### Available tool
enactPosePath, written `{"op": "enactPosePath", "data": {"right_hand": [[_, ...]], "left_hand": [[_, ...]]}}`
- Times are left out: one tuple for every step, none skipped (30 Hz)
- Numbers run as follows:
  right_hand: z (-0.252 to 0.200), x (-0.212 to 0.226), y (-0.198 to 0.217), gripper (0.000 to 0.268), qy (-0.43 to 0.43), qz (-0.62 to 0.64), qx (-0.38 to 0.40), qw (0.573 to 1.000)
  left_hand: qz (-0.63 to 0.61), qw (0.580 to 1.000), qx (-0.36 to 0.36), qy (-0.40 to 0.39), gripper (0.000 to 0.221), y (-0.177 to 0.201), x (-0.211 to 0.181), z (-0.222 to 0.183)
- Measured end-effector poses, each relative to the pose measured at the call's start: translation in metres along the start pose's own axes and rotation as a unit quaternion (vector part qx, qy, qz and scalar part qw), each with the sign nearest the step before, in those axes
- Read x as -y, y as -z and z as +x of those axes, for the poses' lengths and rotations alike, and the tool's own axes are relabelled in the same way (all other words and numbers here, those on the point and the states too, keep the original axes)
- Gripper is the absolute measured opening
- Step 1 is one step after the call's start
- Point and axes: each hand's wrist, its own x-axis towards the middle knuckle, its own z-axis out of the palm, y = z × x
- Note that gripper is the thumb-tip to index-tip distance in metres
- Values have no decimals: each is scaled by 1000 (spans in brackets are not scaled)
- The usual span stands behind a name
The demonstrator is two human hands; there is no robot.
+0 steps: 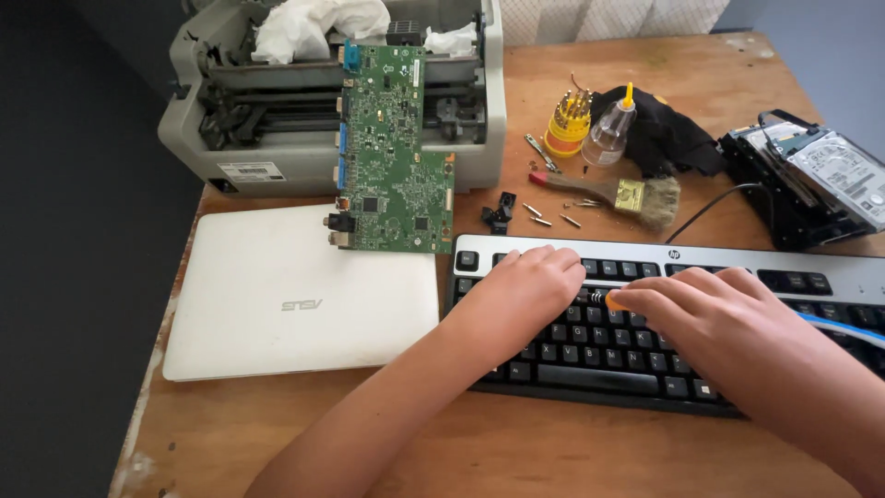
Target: Disassembling a computer keyboard by prying off the keys with a screwdriver
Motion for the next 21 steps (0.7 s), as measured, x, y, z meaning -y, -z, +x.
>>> {"op": "enactPosePath", "data": {"right_hand": [[3, 1, 1, 71, 0, 0, 0, 1000], [5, 2, 2, 75, 6, -26, 6, 1000], [8, 4, 2, 78, 13, -52, 13, 998], [12, 10, 10, 78, 14, -51, 14, 999], [16, 17, 18, 69, 12, -65, 14, 998], [19, 24, 26, 61, 11, -79, 15, 997], [23, 26, 29, 61, 12, -79, 14, 997], [27, 28, 32, 53, 13, -98, 25, 995], [30, 31, 35, 45, 14, -115, 37, 993], [30, 24, 31, 45, 15, -115, 38, 993], [30, 17, 27, 54, 18, -73, 50, 996], [30, 10, 24, 64, 20, -31, 61, 997], [30, 0, 19, 64, 22, -31, 63, 997], [30, -9, 13, 64, 16, 91, 54, 994], [31, -20, 9, 67, 10, 209, 45, 977], [31, -20, 7, 67, 12, 207, 48, 977], [34, -21, 5, 45, -48, 264, 45, 962], [36, -22, 2, 28, -106, 319, 42, 941], [37, -24, -3, 28, -104, 316, 43, 942], [37, -26, -9, 25, -124, 319, 24, 939], [36, -26, -16, 23, -145, 323, 7, 935]], "left_hand": [[0, 1000, 0, 0, 19, -1, 0, 0], [10, 1000, -4, -1, 19, -2, 0, 1], [19, 1000, -6, -1, 20, -4, 0, 0], [19, 1000, -6, 0, 20, -4, 1, 1], [10, 1000, -5, -1, 18, -5, 1, 1], [2, 1000, -5, -2, 17, -6, 2, 1], [2, 1000, -5, -1, 17, -6, 2, 2], [10, 1000, -8, -2, 15, -7, 2, 2], [16, 1000, -11, -3, 14, -8, 2, 2], [15, 1000, -10, -2, 14, -8, 2, 2], [21, 1000, -16, -2, 14, -8, 1, 2], [28, 999, -22, -2, 15, -8, 1, 1], [26, 999, -22, -1, 15, -10, 2, 1], [34, 999, -28, -5, 19, -12, 3, 0], [42, 998, -36, -8, 24, -14, 3, 1], [39, 998, -39, -5, 24, -15, 2, 1], [47, 998, -43, -4, 23, -16, 2, 0], [55, 997, -47, -2, 21, -17, 2, 0], [54, 997, -49, 0, 21, -18, 2, 1], [64, 996, -58, 0, 19, -20, 3, 1], [71, 995, -65, 0, 17, -23, 2, 1]]}}
